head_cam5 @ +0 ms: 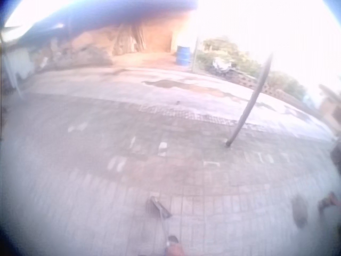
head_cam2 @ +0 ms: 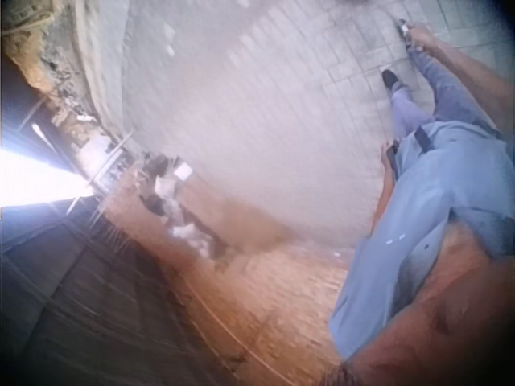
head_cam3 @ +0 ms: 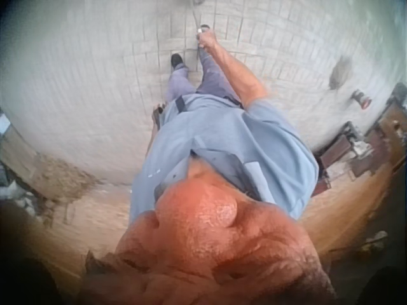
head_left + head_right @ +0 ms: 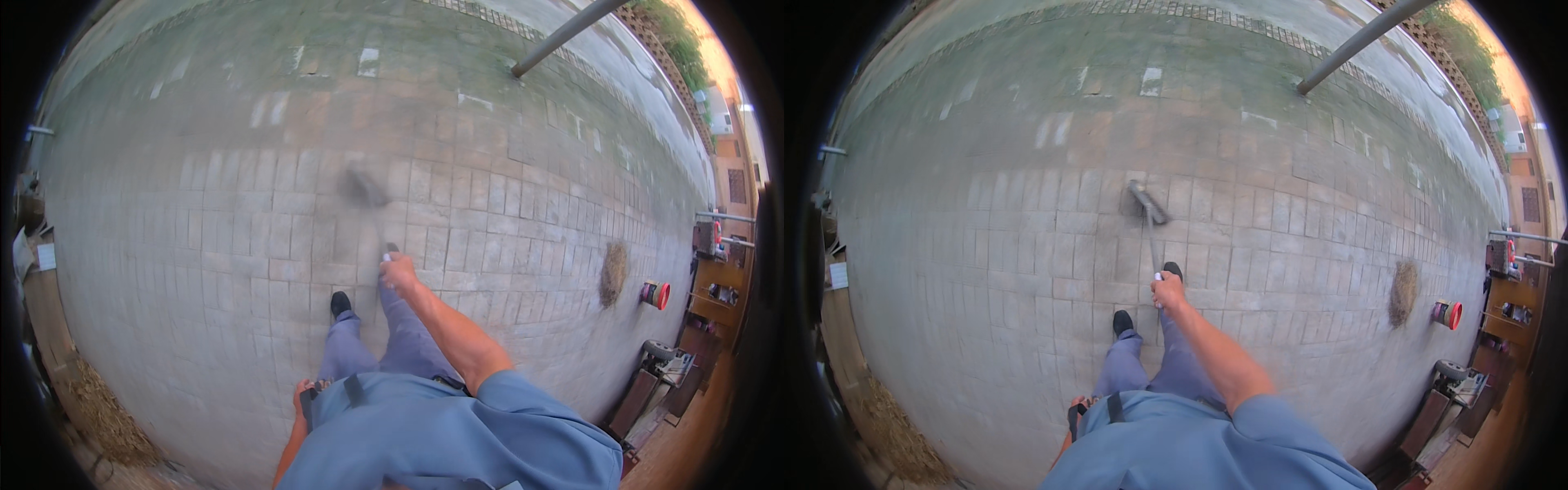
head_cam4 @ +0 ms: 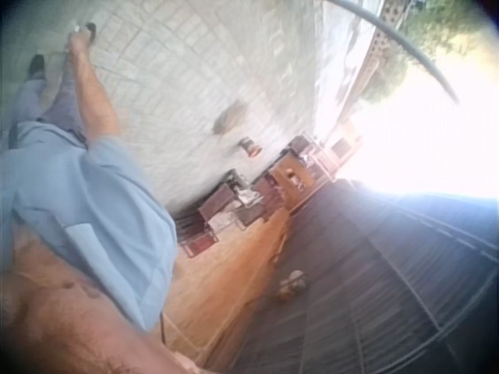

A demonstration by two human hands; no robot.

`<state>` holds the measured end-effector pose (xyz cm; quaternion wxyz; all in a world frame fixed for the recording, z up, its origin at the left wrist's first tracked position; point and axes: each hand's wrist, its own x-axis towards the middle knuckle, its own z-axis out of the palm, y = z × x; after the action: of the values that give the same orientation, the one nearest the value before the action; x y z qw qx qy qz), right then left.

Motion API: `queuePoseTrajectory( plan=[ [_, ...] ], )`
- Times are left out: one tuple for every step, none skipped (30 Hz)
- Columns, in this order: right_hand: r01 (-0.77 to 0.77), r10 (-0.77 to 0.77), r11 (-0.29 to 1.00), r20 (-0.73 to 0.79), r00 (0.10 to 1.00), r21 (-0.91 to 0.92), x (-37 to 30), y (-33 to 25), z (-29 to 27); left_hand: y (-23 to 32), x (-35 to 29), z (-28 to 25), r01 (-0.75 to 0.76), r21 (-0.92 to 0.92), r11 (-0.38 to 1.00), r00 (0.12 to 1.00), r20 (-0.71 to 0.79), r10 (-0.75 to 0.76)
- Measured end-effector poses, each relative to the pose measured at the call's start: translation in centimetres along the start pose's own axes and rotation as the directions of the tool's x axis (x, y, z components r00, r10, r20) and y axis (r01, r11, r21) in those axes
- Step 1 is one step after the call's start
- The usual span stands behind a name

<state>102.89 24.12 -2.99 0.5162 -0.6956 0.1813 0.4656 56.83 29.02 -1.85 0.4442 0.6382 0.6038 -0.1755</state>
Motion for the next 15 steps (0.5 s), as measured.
queuePoseTrajectory(
  plan=[
    [-0.004, 0.004, 1.0, 0.018, 1.0, 0.027, -0.4, -0.9, -0.3, 0.7, 0.3, 0.0, -0.011, 0.002, 1.0, 1.0, 0.005, 0.011],
    [-0.018, 0.016, 0.999, 0.059, 0.998, 0.044, -0.6, -1.8, -0.8, 1.3, 0.7, 0.1, -0.022, -0.002, 1.0, 1.0, 0.003, 0.022],
    [-0.033, 0.027, 0.998, 0.099, 0.995, 0.062, -0.8, -2.7, -1.7, 1.9, 0.9, 0.1, -0.025, 0.004, 1.0, 1.0, 0.002, 0.025],
    [-0.034, 0.023, 0.996, 0.133, 0.991, 0.078, -0.7, -3.9, -2.9, 2.6, 1.2, 0.3, -0.032, -0.002, 0.999, 0.999, 0.002, 0.032],
    [-0.035, 0.024, 0.995, 0.115, 0.993, 0.094, -0.4, -4.9, -4.2, 3.5, 1.8, 0.6, -0.041, -0.005, 0.999, 0.999, 0.005, 0.041],
    [-0.04, 0.03, 0.993, 0.095, 0.995, 0.112, -0.4, -5.6, -5.7, 4.1, 2.2, 0.8, -0.047, -0.003, 0.999, 0.999, 0.006, 0.047],
    [-0.049, 0.038, 0.991, 0.082, 0.996, 0.127, -0.3, -6.2, -7.3, 4.8, 2.6, 0.9, -0.053, -0.002, 0.999, 0.999, 0.008, 0.053],
    [-0.026, 0.021, 0.989, 0.041, 0.999, 0.143, 0.4, -6.3, -9.1, 5.6, 2.8, 1.0, -0.058, 0.001, 0.998, 0.998, 0.004, 0.058],
    [-0.005, 0.005, 0.987, 0.001, 1.0, 0.158, 1.1, -6.5, -11.0, 6.4, 3.1, 1.2, -0.061, 0.005, 0.998, 0.998, 0.003, 0.061],
    [0.02, -0.005, 0.979, -0.075, 0.997, 0.202, 2.0, -6.6, -12.3, 7.0, 3.3, 1.3, -0.059, 0.009, 0.998, 0.998, -0.004, 0.059],
    [0.047, -0.011, 0.969, -0.149, 0.989, 0.243, 3.0, -6.8, -13.6, 7.6, 3.5, 1.4, -0.056, 0.008, 0.998, 0.998, -0.01, 0.056],
    [0.049, -0.007, 0.966, -0.166, 0.986, 0.253, 4.0, -6.9, -14.9, 8.2, 3.7, 1.5, -0.055, 0.012, 0.998, 0.998, -0.015, 0.055],
    [0.057, -0.007, 0.963, -0.187, 0.982, 0.264, 5.1, -7.3, -16.5, 9.0, 3.9, 1.7, -0.056, 0.014, 0.998, 0.998, -0.015, 0.056],
    [0.055, 0.001, 0.96, -0.202, 0.979, 0.275, 6.0, -7.4, -17.6, 9.5, 3.8, 1.7, -0.049, 0.02, 0.999, 0.999, -0.016, 0.049],
    [0.053, 0.014, 0.951, -0.215, 0.976, 0.305, 7.1, -7.6, -18.2, 10.1, 3.8, 1.7, -0.042, 0.024, 0.999, 0.999, -0.023, 0.043]
  ],
)
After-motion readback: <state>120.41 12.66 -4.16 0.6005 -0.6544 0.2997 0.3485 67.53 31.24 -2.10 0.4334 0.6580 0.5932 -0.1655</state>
